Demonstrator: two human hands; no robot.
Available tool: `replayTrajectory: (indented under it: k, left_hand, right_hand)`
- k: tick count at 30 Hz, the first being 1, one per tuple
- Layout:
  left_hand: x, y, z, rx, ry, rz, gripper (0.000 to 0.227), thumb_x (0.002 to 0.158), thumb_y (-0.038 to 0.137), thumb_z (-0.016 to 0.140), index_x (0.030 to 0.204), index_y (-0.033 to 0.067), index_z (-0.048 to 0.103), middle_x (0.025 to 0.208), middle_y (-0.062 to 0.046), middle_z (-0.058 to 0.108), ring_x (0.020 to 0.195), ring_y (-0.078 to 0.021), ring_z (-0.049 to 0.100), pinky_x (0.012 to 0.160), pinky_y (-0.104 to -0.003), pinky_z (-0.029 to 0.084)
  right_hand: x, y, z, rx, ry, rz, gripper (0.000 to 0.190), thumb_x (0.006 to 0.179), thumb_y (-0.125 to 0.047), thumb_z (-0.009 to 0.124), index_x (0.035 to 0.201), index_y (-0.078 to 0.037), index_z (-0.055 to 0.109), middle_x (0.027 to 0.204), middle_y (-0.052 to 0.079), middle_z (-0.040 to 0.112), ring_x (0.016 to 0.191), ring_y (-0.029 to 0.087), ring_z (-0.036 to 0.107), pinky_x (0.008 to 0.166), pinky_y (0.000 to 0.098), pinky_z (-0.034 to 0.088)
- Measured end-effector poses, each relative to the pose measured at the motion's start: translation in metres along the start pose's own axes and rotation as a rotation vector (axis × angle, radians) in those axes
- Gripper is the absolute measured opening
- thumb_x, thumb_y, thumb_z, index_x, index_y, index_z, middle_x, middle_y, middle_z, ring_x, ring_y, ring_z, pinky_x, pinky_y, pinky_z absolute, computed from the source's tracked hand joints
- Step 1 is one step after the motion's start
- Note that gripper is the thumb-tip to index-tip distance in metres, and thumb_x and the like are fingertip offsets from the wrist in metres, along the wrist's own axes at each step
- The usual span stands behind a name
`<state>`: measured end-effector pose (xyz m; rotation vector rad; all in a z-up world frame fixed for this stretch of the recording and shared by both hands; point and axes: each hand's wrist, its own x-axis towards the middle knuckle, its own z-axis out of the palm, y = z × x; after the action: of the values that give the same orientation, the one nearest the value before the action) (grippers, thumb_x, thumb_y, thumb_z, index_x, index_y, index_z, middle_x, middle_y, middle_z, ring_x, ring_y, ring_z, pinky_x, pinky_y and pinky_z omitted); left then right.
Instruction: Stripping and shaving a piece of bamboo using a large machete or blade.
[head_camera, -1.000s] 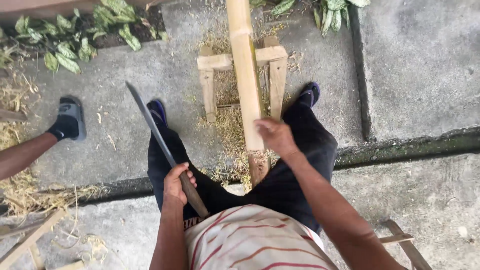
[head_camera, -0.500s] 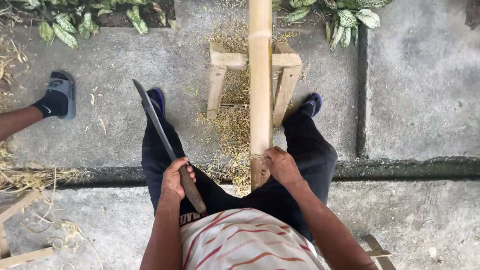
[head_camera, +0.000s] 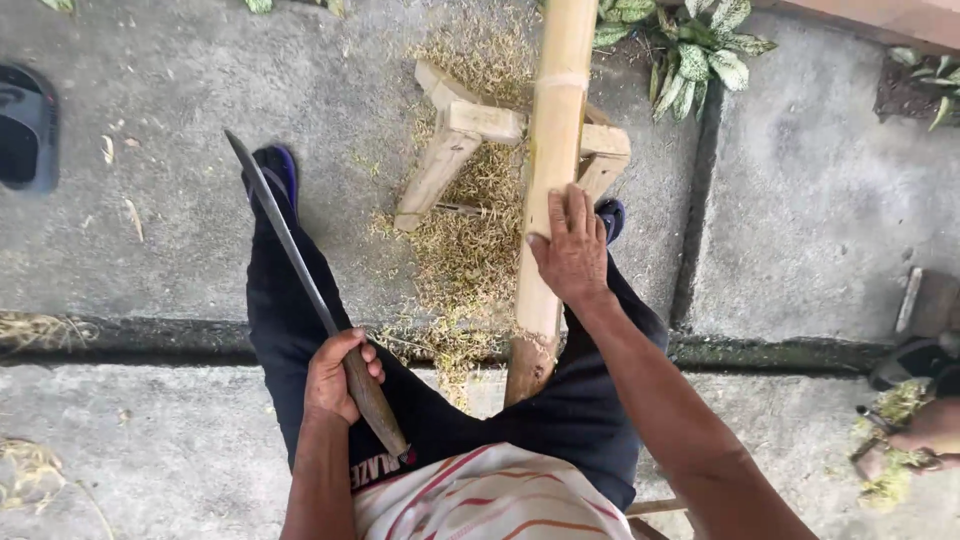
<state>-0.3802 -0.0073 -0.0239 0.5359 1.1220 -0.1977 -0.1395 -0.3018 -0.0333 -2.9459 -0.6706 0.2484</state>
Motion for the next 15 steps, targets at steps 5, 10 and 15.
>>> replayTrajectory:
  k: [5,10,15]
  left_hand:
    - [0.004,-0.003,-0.006,-0.015,-0.025,-0.014,0.024,0.081,0.027,0.073,0.09,0.0095,0.06,0.065,-0.006,0.058,0.053,-0.0201,0.056,0.051,-0.039,0.048]
    - [0.009,0.007,0.007,-0.019,-0.032,0.023,0.024,0.081,0.027,0.074,0.091,0.0095,0.061,0.067,-0.005,0.059,0.053,-0.0188,0.057,0.052,-0.038,0.049]
    - [0.003,0.002,0.002,0.019,-0.011,-0.009,0.025,0.082,0.025,0.075,0.091,0.0086,0.059,0.068,-0.005,0.061,0.054,-0.0185,0.058,0.052,-0.038,0.05]
  right_hand:
    - [0.029,-0.004,0.001,-0.047,0.051,-0.064,0.069,0.1,-0.041,0.059,0.156,-0.003,0.046,0.165,0.031,0.019,0.153,0.048,0.017,0.12,0.0635,0.021]
    - [-0.003,-0.072,-0.031,-0.424,-0.679,-0.383,0.036,0.103,-0.033,0.051,0.125,-0.011,0.069,0.128,0.019,0.055,0.131,0.034,0.047,0.126,0.0594,0.013]
    - [-0.015,-0.007,0.029,0.243,-0.109,-0.153,0.017,0.094,-0.009,0.062,0.107,-0.012,0.072,0.096,0.003,0.063,0.09,0.017,0.059,0.094,0.0368,0.054]
